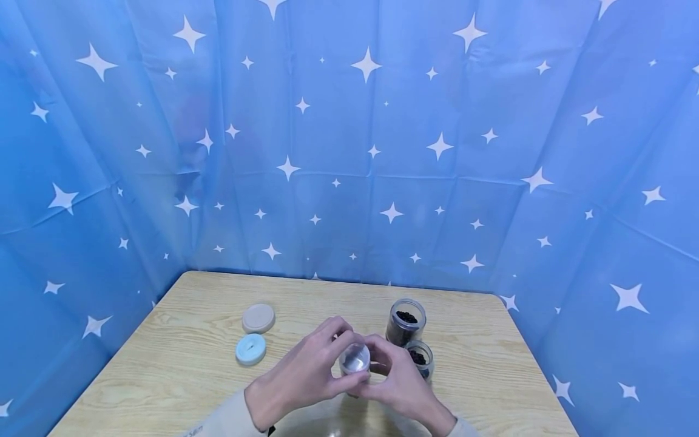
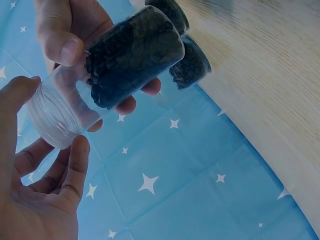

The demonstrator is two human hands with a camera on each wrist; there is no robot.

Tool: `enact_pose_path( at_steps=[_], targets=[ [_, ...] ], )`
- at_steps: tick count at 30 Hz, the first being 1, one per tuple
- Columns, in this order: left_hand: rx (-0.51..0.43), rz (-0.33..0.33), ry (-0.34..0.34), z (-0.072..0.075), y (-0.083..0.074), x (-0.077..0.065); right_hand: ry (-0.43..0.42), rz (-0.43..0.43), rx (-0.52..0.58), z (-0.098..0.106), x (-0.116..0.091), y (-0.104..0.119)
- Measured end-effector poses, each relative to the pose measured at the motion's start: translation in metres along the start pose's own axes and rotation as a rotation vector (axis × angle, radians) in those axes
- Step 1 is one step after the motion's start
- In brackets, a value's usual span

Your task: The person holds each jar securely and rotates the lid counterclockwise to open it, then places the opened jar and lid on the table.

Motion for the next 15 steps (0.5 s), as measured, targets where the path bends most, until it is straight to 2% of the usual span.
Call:
enact_pose_path(
  at_steps=[15],
  targets=[
    [-0.006, 0.023, -0.001, -0.0031, 0.0037, -0.0007, -0.006, 0.005, -0.009, 0.0006, 0.0009, 0.0025]
  ],
)
Point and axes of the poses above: each hand's wrist, its own x-axis towards the middle knuckle, its own z-axis out of the back of the hand, y = z × x, the point moved 9 cm from there along x, towards the middle knuckle, and after that the axes turned 15 degrees about y, right-handed, at the moved point
